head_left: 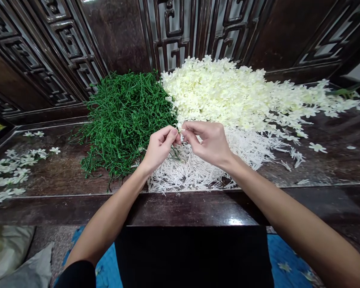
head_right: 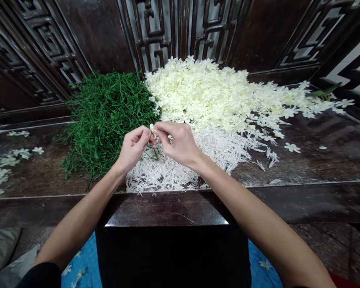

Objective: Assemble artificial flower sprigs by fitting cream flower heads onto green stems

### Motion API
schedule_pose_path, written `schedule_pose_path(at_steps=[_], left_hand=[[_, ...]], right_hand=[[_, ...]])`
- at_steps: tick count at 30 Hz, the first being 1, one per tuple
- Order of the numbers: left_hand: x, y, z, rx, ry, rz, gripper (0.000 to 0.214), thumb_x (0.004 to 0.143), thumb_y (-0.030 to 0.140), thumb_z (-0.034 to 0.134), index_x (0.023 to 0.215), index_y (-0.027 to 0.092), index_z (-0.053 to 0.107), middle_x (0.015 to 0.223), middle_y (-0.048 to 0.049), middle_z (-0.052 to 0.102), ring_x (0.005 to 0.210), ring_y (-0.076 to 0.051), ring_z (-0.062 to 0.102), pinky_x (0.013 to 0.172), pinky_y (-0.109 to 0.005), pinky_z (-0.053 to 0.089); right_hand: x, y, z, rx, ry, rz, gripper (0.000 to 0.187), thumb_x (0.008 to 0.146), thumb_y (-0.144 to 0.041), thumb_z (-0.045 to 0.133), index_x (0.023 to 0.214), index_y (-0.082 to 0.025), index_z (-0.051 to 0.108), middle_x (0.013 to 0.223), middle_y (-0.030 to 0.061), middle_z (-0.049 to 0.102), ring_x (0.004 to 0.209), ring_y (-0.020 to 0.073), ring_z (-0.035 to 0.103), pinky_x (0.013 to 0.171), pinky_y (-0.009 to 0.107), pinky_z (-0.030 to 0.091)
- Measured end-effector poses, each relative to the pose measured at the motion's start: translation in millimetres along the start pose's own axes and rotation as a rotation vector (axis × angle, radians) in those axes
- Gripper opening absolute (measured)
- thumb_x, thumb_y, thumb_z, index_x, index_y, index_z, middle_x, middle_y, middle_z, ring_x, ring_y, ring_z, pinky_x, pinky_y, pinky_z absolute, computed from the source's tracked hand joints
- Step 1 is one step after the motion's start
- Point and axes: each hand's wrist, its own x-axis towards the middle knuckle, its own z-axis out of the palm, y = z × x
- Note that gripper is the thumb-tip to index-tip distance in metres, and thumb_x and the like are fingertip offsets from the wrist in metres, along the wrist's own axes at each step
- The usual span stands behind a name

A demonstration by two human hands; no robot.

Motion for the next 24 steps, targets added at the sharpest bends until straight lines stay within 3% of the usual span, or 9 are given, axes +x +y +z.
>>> schedule_pose_path(at_steps=[11,18,24], left_hand=[[0.2,-5.1,-6.2,0.129,-0.034,0.092,0.039,0.096,0.047,0.050,0.069,0.020,0.057,0.066,-0.0017,0.059,0.061,-0.012,0.053,0.057,-0.026,0.040],[-1.6,-1.8,-6.6,0.195,-0.037,0.098,0.035,0.098,0.034,0.047,0.067,0.019,0.055,0.061,0.0010,0.055,0.050,-0.009,0.036,0.051,-0.026,0.027],[-0.9,-0.1,-5.6,0.230,-0.044,0.110,0.033,0.096,0.029,0.046,0.066,0.019,0.054,0.058,0.0026,0.051,0.047,-0.009,0.033,0.050,-0.026,0.027]], right_hand=[[-0.3,3.1,-0.5,-0.008,0.006,-0.101,0.022,0.086,-0.009,0.051,0.069,-0.018,0.062,0.056,-0.0029,0.056,0.050,0.0097,0.048,0.048,0.023,0.038],[0.1,0.8,-0.4,-0.021,0.009,-0.107,0.023,0.085,-0.008,0.051,0.065,-0.018,0.059,0.054,-0.0029,0.055,0.049,0.0092,0.046,0.048,0.023,0.036],[-1.9,0.3,1.8,-0.059,0.006,-0.116,0.025,0.085,-0.007,0.050,0.064,-0.018,0.060,0.053,-0.0036,0.051,0.048,0.0089,0.043,0.047,0.024,0.034]])
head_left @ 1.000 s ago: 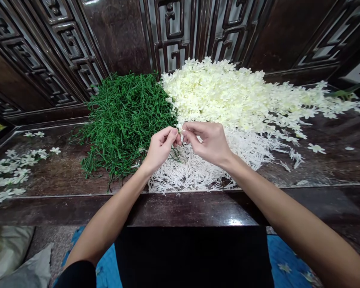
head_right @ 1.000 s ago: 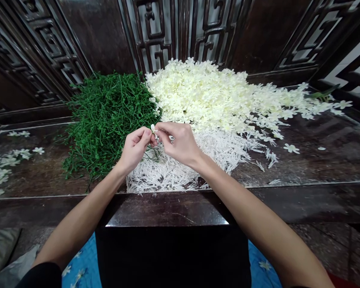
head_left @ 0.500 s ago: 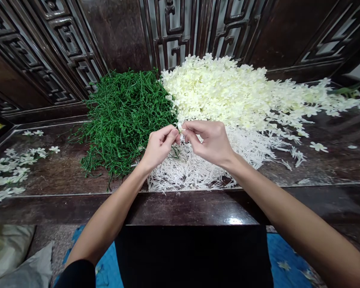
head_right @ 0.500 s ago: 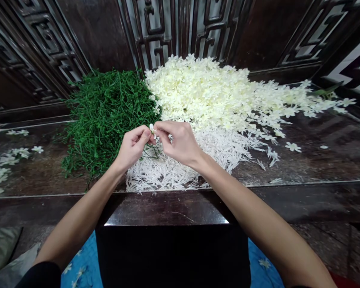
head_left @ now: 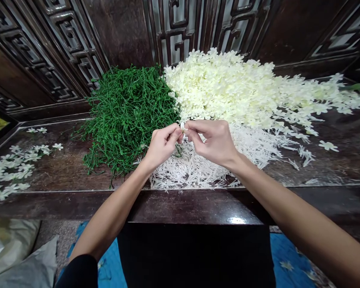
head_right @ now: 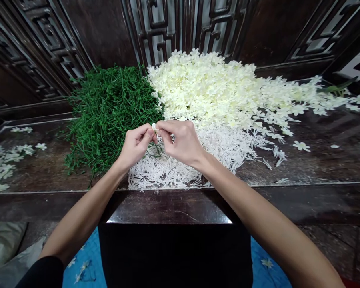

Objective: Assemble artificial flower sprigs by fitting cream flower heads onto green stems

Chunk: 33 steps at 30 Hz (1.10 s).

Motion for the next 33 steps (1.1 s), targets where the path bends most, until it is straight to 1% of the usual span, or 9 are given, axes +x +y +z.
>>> schedule_pose_path(at_steps=[5,8,12,18,22,26,28,30,33], left_hand=[[1.2,0.6,0.8,-0.022,0.002,-0.030,0.036,0.098,0.034,0.045,0.066,0.019,0.053,0.058,0.0022,0.050,0.050,-0.010,0.037,0.053,-0.026,0.031],[3.2,-0.6,0.1,-0.098,-0.016,-0.045,0.038,0.100,0.038,0.042,0.070,0.019,0.055,0.065,-0.0009,0.056,0.059,-0.011,0.046,0.059,-0.027,0.035],[4.7,-3.6,0.1,-0.162,-0.040,-0.065,0.038,0.101,0.038,0.041,0.070,0.019,0.055,0.067,-0.0013,0.056,0.062,-0.012,0.048,0.063,-0.027,0.037],[1.7,-4.4,4.4,-0.157,-0.010,-0.084,0.038,0.099,0.036,0.043,0.067,0.019,0.052,0.061,0.0008,0.053,0.058,-0.011,0.046,0.061,-0.027,0.036],[0.7,-2.2,7.0,-0.165,0.007,-0.100,0.033,0.097,0.032,0.047,0.067,0.019,0.053,0.059,0.0016,0.052,0.056,-0.010,0.045,0.058,-0.026,0.035],[3.7,-2.2,8.0,-0.363,-0.003,-0.121,0.036,0.098,0.041,0.048,0.070,0.019,0.053,0.060,0.0016,0.051,0.056,-0.009,0.045,0.056,-0.024,0.037],[6.7,-3.9,6.8,-0.483,0.051,-0.152,0.036,0.098,0.045,0.048,0.073,0.019,0.053,0.061,0.0021,0.051,0.056,-0.009,0.045,0.055,-0.023,0.038],[9.9,-6.1,4.2,-0.563,0.160,-0.210,0.033,0.098,0.044,0.048,0.077,0.019,0.054,0.061,0.0027,0.050,0.054,-0.008,0.045,0.054,-0.022,0.039],[14.1,-8.7,-0.5,-0.629,0.295,-0.304,0.029,0.100,0.039,0.047,0.078,0.020,0.053,0.063,0.0027,0.051,0.054,-0.008,0.047,0.056,-0.021,0.041]], right_hand=[[1.2,2.0,-0.2,0.018,-0.018,0.071,0.024,0.087,-0.012,0.051,0.068,-0.018,0.064,0.056,-0.0021,0.057,0.050,0.0100,0.047,0.049,0.026,0.039],[3.7,4.4,-1.5,0.180,-0.029,0.217,0.014,0.088,-0.019,0.056,0.079,-0.017,0.067,0.068,0.0014,0.066,0.058,0.0128,0.057,0.056,0.029,0.048],[5.3,7.0,-3.2,0.343,-0.062,0.349,0.010,0.086,-0.025,0.062,0.086,-0.017,0.067,0.076,0.0035,0.068,0.068,0.0160,0.064,0.065,0.033,0.056],[2.5,9.8,-3.0,0.313,-0.092,0.298,0.008,0.086,-0.025,0.060,0.083,-0.019,0.065,0.075,0.0026,0.066,0.066,0.0161,0.061,0.062,0.035,0.055],[0.5,10.2,0.5,0.337,-0.101,0.343,0.010,0.086,-0.027,0.062,0.082,-0.019,0.065,0.073,0.0026,0.065,0.064,0.0158,0.060,0.060,0.035,0.054],[4.0,6.6,-1.7,0.468,-0.035,0.420,0.019,0.084,-0.036,0.070,0.089,-0.019,0.066,0.081,0.0038,0.069,0.073,0.0178,0.066,0.070,0.037,0.058],[6.7,6.2,-6.1,0.516,-0.021,0.461,0.029,0.084,-0.043,0.071,0.099,-0.018,0.064,0.087,0.0049,0.071,0.080,0.0189,0.069,0.078,0.038,0.058],[8.4,7.7,-10.4,0.528,-0.117,0.502,0.037,0.083,-0.046,0.072,0.104,-0.017,0.063,0.094,0.0074,0.073,0.087,0.0206,0.070,0.086,0.042,0.057],[8.3,11.3,-12.6,0.505,-0.325,0.530,0.043,0.073,-0.043,0.082,0.102,-0.016,0.064,0.099,0.0099,0.073,0.089,0.0223,0.071,0.087,0.046,0.057]])
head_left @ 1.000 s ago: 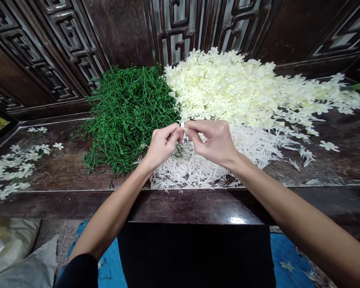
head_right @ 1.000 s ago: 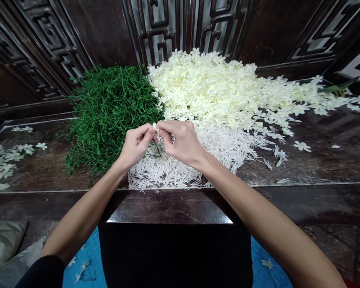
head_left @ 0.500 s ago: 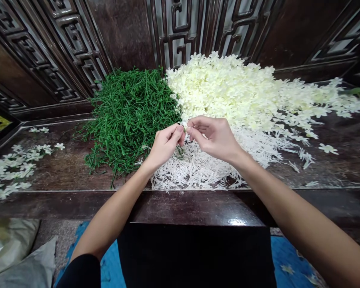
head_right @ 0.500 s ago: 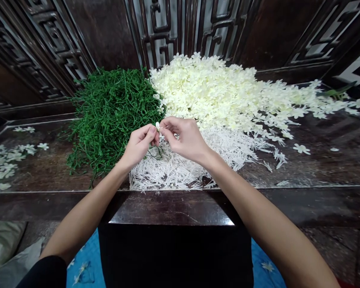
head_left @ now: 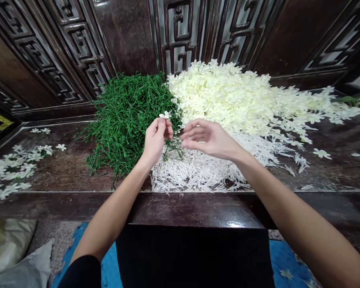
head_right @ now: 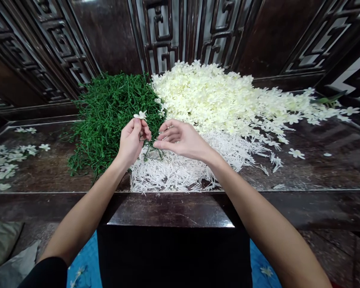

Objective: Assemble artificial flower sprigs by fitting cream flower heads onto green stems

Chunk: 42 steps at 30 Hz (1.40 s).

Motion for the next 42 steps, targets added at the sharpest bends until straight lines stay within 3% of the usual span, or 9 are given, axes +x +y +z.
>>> schedule_pose_path(at_steps=[5,8,12,15,20,24,32,37,42], left_hand=[[2.4,2.1,-2.7,-0.078,0.028,-0.090,0.029,0.100,0.040,0.045,0.079,0.021,0.050,0.067,0.0014,0.055,0.059,-0.010,0.053,0.061,-0.024,0.047],[1.3,3.1,-4.0,-0.090,0.028,-0.127,0.034,0.099,0.047,0.045,0.075,0.022,0.046,0.067,0.0010,0.056,0.060,-0.011,0.054,0.060,-0.025,0.048],[-0.4,5.5,-4.7,-0.117,-0.012,-0.164,0.044,0.092,0.062,0.048,0.074,0.023,0.040,0.064,0.0021,0.049,0.060,-0.012,0.055,0.060,-0.028,0.052],[-1.7,7.6,-3.6,-0.127,-0.025,-0.175,0.047,0.087,0.065,0.054,0.075,0.023,0.038,0.064,0.0030,0.047,0.060,-0.012,0.055,0.058,-0.028,0.053],[-4.9,7.2,-0.7,-0.149,-0.047,-0.161,0.050,0.072,0.034,0.082,0.082,0.024,0.034,0.065,0.0086,0.050,0.060,-0.009,0.058,0.063,-0.027,0.056],[-6.6,5.2,1.0,-0.161,-0.084,-0.153,0.051,0.062,0.018,0.086,0.080,0.021,0.038,0.064,0.0099,0.053,0.063,-0.008,0.060,0.076,-0.031,0.059],[-5.9,-1.5,0.5,-0.105,-0.069,-0.203,0.034,0.062,0.012,0.085,0.077,0.016,0.054,0.056,0.0106,0.048,0.056,-0.004,0.054,0.082,-0.028,0.056],[-5.4,-5.4,1.5,-0.118,-0.079,-0.206,0.020,0.074,0.015,0.078,0.073,0.017,0.058,0.041,0.0125,0.039,0.044,-0.005,0.047,0.081,-0.031,0.059],[-6.1,-3.3,-0.2,-0.067,-0.082,-0.216,0.008,0.085,0.018,0.069,0.091,0.015,0.066,0.049,0.0044,0.057,0.060,-0.012,0.065,0.076,-0.033,0.060]], right_hand=[[2.5,4.9,-6.4,-0.130,0.061,-0.034,0.016,0.080,-0.032,0.074,0.089,-0.020,0.070,0.090,0.0055,0.073,0.081,0.0187,0.070,0.083,0.044,0.060],[6.1,12.6,-26.0,-0.183,0.322,-0.032,0.005,0.083,-0.023,0.069,0.087,-0.021,0.069,0.083,0.0060,0.072,0.072,0.0177,0.068,0.072,0.040,0.061],[9.5,32.4,-56.4,-0.493,0.620,0.031,0.003,0.080,-0.019,0.067,0.081,-0.018,0.070,0.079,0.0090,0.071,0.078,0.0262,0.067,0.079,0.053,0.057],[8.6,43.6,-61.2,-0.663,0.505,0.185,0.009,0.081,-0.015,0.063,0.079,-0.015,0.071,0.087,0.0139,0.072,0.086,0.0316,0.067,0.083,0.057,0.054],[6.1,49.4,-39.2,-0.887,0.127,0.067,0.031,0.097,-0.027,0.044,0.107,-0.020,0.073,0.119,0.0120,0.069,0.121,0.0407,0.051,0.100,0.066,0.037],[6.4,55.5,-28.7,-1.038,0.004,0.087,0.047,0.100,-0.035,0.030,0.120,-0.017,0.069,0.132,0.0166,0.060,0.129,0.0495,0.039,0.098,0.072,0.030],[10.5,48.6,-31.4,-0.927,0.221,0.015,0.029,0.092,-0.026,0.049,0.103,-0.017,0.074,0.119,0.0150,0.069,0.118,0.0449,0.050,0.093,0.068,0.035],[15.3,42.3,-29.0,-0.575,0.429,-0.032,0.017,0.078,-0.020,0.064,0.091,-0.018,0.075,0.091,0.0091,0.075,0.085,0.0258,0.069,0.084,0.050,0.055],[15.1,44.2,-28.6,-0.487,0.484,-0.054,0.012,0.076,-0.020,0.066,0.083,-0.018,0.076,0.081,0.0075,0.076,0.074,0.0216,0.070,0.074,0.043,0.062]])
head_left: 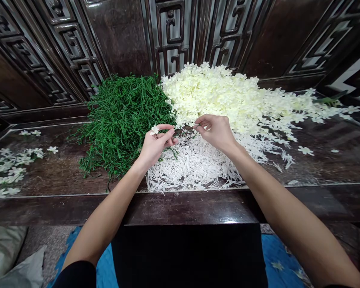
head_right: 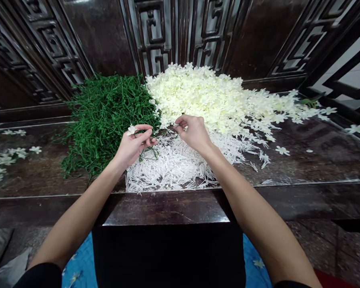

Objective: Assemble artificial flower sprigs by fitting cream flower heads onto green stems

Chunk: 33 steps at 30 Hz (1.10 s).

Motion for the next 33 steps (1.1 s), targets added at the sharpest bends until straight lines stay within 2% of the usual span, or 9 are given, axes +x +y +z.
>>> schedule_pose_path(at_steps=[4,10,13,16,20,22,25,28,33], left_hand=[[-2.7,2.9,0.1,0.042,-0.006,-0.046,0.011,0.092,0.023,0.061,0.096,0.014,0.067,0.072,-0.0045,0.070,0.070,-0.015,0.069,0.071,-0.033,0.061],[-2.8,3.1,3.1,-0.021,-0.018,-0.069,0.017,0.100,0.024,0.047,0.102,0.016,0.062,0.087,-0.0077,0.071,0.081,-0.018,0.072,0.075,-0.035,0.061],[0.0,2.0,1.8,-0.047,-0.001,0.001,0.013,0.098,0.025,0.051,0.098,0.016,0.061,0.082,-0.0045,0.069,0.080,-0.014,0.069,0.080,-0.034,0.059],[2.8,1.4,-0.8,-0.052,0.069,0.092,0.006,0.089,0.018,0.064,0.093,0.015,0.061,0.071,0.0015,0.061,0.071,-0.010,0.064,0.082,-0.032,0.057],[5.4,-0.6,-3.0,-0.002,0.160,0.159,0.026,0.070,0.011,0.077,0.091,0.016,0.060,0.063,0.0077,0.051,0.062,-0.007,0.056,0.079,-0.028,0.054],[6.1,-2.4,-3.0,0.011,0.175,0.166,0.032,0.065,0.012,0.080,0.091,0.016,0.060,0.061,0.0095,0.046,0.059,-0.006,0.051,0.076,-0.028,0.053],[6.4,-4.3,-2.0,0.030,0.185,0.178,0.036,0.064,0.013,0.080,0.093,0.017,0.060,0.055,0.0118,0.038,0.053,-0.006,0.047,0.069,-0.027,0.051],[5.6,-3.9,-1.2,0.049,0.214,0.197,0.039,0.065,0.013,0.079,0.096,0.019,0.058,0.050,0.0130,0.035,0.048,-0.007,0.045,0.060,-0.026,0.046],[4.7,-2.4,-3.7,0.130,0.231,0.138,0.027,0.068,0.017,0.078,0.092,0.014,0.067,0.049,0.0095,0.040,0.052,-0.009,0.046,0.057,-0.026,0.039]], right_hand=[[-1.0,-1.7,0.0,0.046,-0.040,0.027,0.015,0.077,-0.017,0.066,0.085,-0.016,0.079,0.083,0.0087,0.077,0.076,0.0236,0.072,0.078,0.047,0.062],[-1.8,-8.7,-0.2,0.053,-0.085,0.024,0.023,0.077,-0.010,0.061,0.089,-0.017,0.079,0.087,0.0077,0.077,0.079,0.0240,0.072,0.081,0.050,0.061],[-4.0,-10.3,-4.5,-0.075,-0.201,0.000,0.036,0.073,-0.003,0.053,0.095,-0.017,0.078,0.102,0.0092,0.076,0.100,0.0299,0.070,0.093,0.058,0.055],[-6.8,-14.4,-8.4,-0.211,-0.357,-0.006,0.052,0.067,-0.001,0.051,0.112,-0.016,0.073,0.126,0.0103,0.068,0.126,0.0342,0.056,0.110,0.064,0.039],[-11.9,-23.0,-2.3,-0.292,-0.441,-0.080,0.047,0.082,-0.026,0.056,0.128,-0.016,0.063,0.149,0.0125,0.050,0.140,0.0399,0.037,0.113,0.071,0.026],[-15.4,-24.7,6.0,-0.354,-0.510,-0.149,0.044,0.091,-0.041,0.049,0.124,-0.019,0.067,0.155,0.0105,0.043,0.143,0.0427,0.030,0.113,0.073,0.020],[-20.1,-22.5,19.2,-0.425,-0.601,-0.213,0.056,0.098,-0.052,0.035,0.128,-0.017,0.066,0.161,0.0106,0.032,0.143,0.0453,0.027,0.112,0.071,0.020],[-21.7,-18.2,26.0,-0.438,-0.626,-0.237,0.057,0.100,-0.049,0.029,0.132,-0.016,0.063,0.154,0.0135,0.042,0.137,0.0464,0.033,0.107,0.071,0.025],[-17.0,-17.3,20.5,-0.335,-0.569,-0.208,0.053,0.099,-0.047,0.038,0.126,-0.013,0.068,0.137,0.0143,0.057,0.127,0.0438,0.041,0.104,0.065,0.031]])
